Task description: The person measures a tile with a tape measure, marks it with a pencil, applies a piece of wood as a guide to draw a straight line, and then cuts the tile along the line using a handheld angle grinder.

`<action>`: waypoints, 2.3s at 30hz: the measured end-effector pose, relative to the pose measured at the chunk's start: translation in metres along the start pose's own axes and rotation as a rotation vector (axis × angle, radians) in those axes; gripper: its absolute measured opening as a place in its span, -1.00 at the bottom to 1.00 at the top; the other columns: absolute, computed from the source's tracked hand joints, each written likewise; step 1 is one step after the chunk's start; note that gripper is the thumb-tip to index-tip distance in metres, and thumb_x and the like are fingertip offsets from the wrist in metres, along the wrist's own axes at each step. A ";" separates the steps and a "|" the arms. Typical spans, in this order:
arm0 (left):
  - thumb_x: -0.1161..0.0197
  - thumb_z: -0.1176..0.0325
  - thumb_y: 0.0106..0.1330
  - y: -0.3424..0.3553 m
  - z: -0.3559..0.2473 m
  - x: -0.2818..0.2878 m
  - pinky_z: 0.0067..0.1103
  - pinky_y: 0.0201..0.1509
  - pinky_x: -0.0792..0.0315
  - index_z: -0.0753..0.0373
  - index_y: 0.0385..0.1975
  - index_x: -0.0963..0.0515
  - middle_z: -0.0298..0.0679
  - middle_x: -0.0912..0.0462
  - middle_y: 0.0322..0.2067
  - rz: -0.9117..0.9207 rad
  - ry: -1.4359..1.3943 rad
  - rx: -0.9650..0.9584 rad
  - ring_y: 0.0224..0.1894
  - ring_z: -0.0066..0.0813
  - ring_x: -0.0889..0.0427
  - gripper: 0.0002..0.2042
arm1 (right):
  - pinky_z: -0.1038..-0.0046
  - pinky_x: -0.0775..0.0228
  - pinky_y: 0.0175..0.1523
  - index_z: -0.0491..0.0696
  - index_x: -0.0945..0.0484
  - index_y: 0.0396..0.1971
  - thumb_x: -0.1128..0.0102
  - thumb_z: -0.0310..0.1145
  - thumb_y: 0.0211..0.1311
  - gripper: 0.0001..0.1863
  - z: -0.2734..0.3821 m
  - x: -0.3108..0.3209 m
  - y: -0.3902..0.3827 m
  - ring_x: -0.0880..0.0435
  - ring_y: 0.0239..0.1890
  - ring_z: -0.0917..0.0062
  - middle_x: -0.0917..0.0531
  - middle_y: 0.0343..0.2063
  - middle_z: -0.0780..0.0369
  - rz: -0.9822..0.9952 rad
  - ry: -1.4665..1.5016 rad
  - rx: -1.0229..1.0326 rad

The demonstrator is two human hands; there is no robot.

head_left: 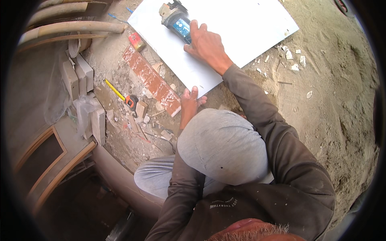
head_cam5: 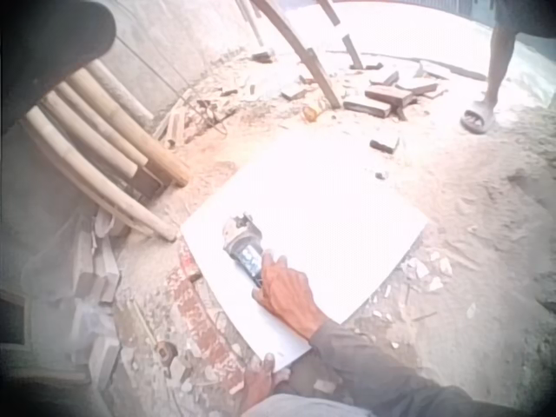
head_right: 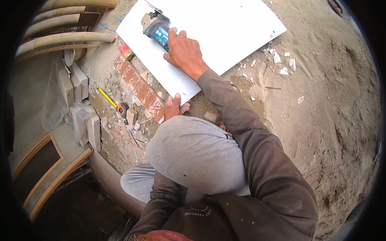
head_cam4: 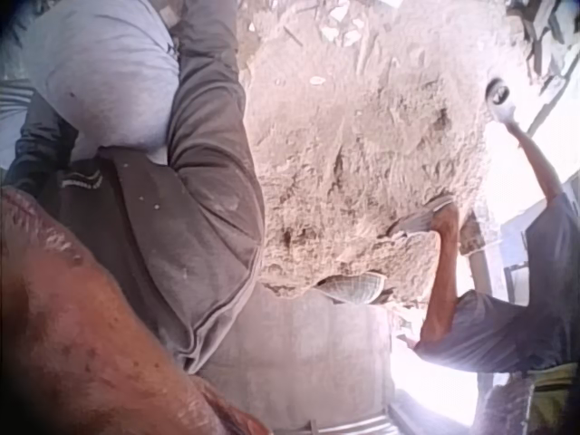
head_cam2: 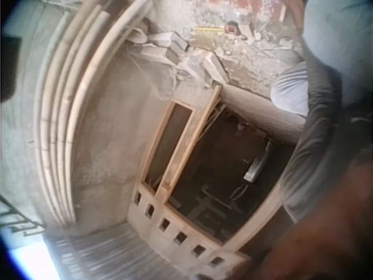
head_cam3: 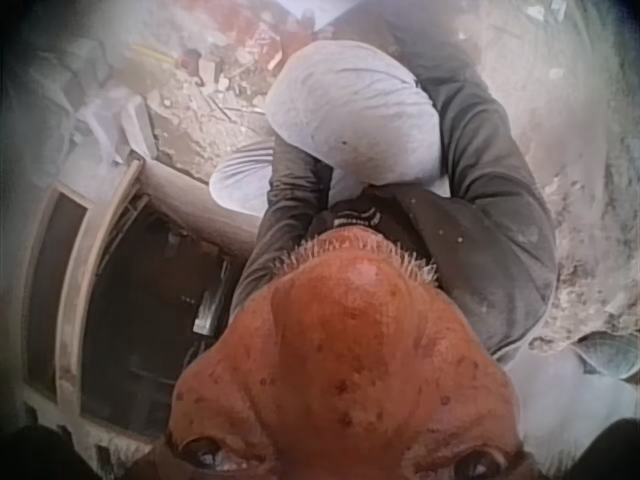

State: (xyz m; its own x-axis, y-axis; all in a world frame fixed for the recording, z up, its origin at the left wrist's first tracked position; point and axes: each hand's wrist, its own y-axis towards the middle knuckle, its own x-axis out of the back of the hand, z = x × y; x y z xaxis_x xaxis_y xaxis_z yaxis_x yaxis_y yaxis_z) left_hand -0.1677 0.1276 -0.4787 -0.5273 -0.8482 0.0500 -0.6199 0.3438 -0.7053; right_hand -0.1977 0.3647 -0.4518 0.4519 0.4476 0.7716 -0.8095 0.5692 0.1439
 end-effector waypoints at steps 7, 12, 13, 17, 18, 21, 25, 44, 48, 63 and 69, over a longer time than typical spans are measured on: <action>-0.11 0.04 0.56 0.002 0.001 0.000 -0.72 -0.43 -0.65 0.33 0.09 -0.38 -0.18 -0.68 -0.30 0.006 -0.003 0.008 -0.45 -0.60 -0.66 -0.57 | 0.38 -0.53 -0.64 -0.32 -0.31 0.12 -0.44 -0.09 0.09 -0.22 -0.001 0.002 -0.004 -0.69 -0.63 0.28 -0.61 -0.39 -0.09 -0.004 0.000 -0.001; -0.10 0.04 0.56 0.001 0.000 0.000 -0.72 -0.43 -0.65 0.35 0.08 -0.38 -0.17 -0.69 -0.31 0.000 0.013 -0.002 -0.45 -0.60 -0.66 -0.57 | 0.40 -0.50 -0.67 -0.32 -0.32 0.10 -0.43 -0.10 0.09 -0.24 -0.003 0.000 -0.008 -0.66 -0.67 0.33 -0.60 -0.43 -0.06 -0.017 -0.006 0.002; -0.10 0.04 0.56 0.000 -0.001 -0.001 -0.72 -0.43 -0.65 0.35 0.08 -0.39 -0.17 -0.69 -0.31 0.000 0.019 -0.003 -0.45 -0.60 -0.66 -0.57 | 0.41 -0.49 -0.67 -0.32 -0.32 0.09 -0.43 -0.10 0.08 -0.25 -0.003 0.001 -0.010 -0.65 -0.67 0.33 -0.60 -0.44 -0.05 -0.021 -0.007 0.006; -0.05 0.12 0.59 -0.004 -0.007 -0.002 -0.59 -0.27 -0.60 0.43 0.07 -0.39 -0.10 -0.66 -0.22 0.015 0.076 -0.008 -0.33 -0.49 -0.64 -0.59 | 0.41 -0.47 -0.69 -0.32 -0.33 0.09 -0.42 -0.11 0.09 -0.26 -0.003 0.003 -0.014 -0.65 -0.68 0.34 -0.60 -0.44 -0.05 -0.035 0.001 0.014; -0.05 0.12 0.59 -0.004 -0.008 -0.002 -0.59 -0.27 -0.60 0.44 0.06 -0.39 -0.09 -0.66 -0.22 0.013 0.076 -0.011 -0.34 -0.49 -0.64 -0.59 | 0.41 -0.47 -0.69 -0.32 -0.33 0.09 -0.42 -0.11 0.08 -0.26 -0.003 0.004 -0.016 -0.65 -0.68 0.33 -0.60 -0.43 -0.05 -0.037 -0.001 0.014; -0.05 0.12 0.59 -0.004 -0.008 -0.003 -0.59 -0.27 -0.61 0.44 0.06 -0.39 -0.07 -0.66 -0.22 0.021 0.074 -0.017 -0.34 -0.48 -0.65 -0.59 | 0.38 -0.49 -0.66 -0.32 -0.32 0.10 -0.42 -0.12 0.07 -0.25 -0.004 0.005 -0.019 -0.66 -0.66 0.30 -0.60 -0.42 -0.07 -0.030 -0.006 0.004; -0.04 0.13 0.59 -0.002 -0.008 -0.002 -0.59 -0.28 -0.61 0.45 0.04 -0.39 -0.05 -0.66 -0.23 0.032 0.073 -0.018 -0.34 -0.48 -0.65 -0.59 | 0.31 -0.55 -0.58 -0.32 -0.30 0.12 -0.41 -0.14 0.07 -0.24 -0.002 0.010 -0.024 -0.70 -0.59 0.21 -0.60 -0.37 -0.10 0.014 0.006 -0.018; -0.07 0.08 0.58 0.005 -0.001 0.002 -0.71 -0.40 -0.66 0.32 0.09 -0.37 -0.11 -0.69 -0.24 0.050 0.030 -0.002 -0.41 -0.57 -0.67 -0.61 | 0.29 -0.54 -0.60 -0.29 -0.29 0.11 -0.38 -0.11 0.10 -0.27 -0.005 0.014 -0.040 -0.69 -0.62 0.20 -0.60 -0.39 -0.08 0.008 0.004 -0.004; -0.06 0.08 0.59 0.007 0.001 0.003 -0.70 -0.39 -0.66 0.31 0.10 -0.36 -0.11 -0.68 -0.24 0.055 0.027 0.005 -0.41 -0.57 -0.66 -0.61 | 0.29 -0.54 -0.60 -0.28 -0.30 0.12 -0.37 -0.11 0.11 -0.28 -0.008 0.012 -0.047 -0.69 -0.62 0.19 -0.60 -0.39 -0.07 -0.015 -0.016 0.009; -0.07 0.08 0.58 0.004 -0.003 0.004 -0.72 -0.37 -0.67 0.33 0.13 -0.36 -0.08 -0.68 -0.20 0.039 0.056 0.013 -0.40 -0.57 -0.66 -0.59 | 0.32 -0.55 -0.61 -0.31 -0.30 0.16 -0.40 -0.08 0.12 -0.22 -0.009 0.019 -0.062 -0.70 -0.61 0.22 -0.62 -0.39 -0.08 0.004 -0.019 -0.002; -0.02 0.20 0.62 0.001 -0.007 -0.001 -0.66 -0.37 -0.63 0.44 0.09 -0.35 -0.05 -0.68 -0.25 0.037 0.044 -0.003 -0.40 -0.52 -0.65 -0.64 | 0.31 -0.55 -0.62 -0.29 -0.29 0.17 -0.41 -0.07 0.11 -0.21 -0.011 0.021 -0.067 -0.70 -0.62 0.20 -0.62 -0.39 -0.09 0.010 -0.023 -0.003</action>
State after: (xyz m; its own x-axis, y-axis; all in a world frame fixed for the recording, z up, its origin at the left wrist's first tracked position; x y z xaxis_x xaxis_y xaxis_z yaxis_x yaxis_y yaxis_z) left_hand -0.1721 0.1319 -0.4745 -0.5747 -0.8165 0.0550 -0.6015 0.3759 -0.7049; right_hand -0.1297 0.3435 -0.4521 0.4352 0.4368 0.7873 -0.8126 0.5671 0.1345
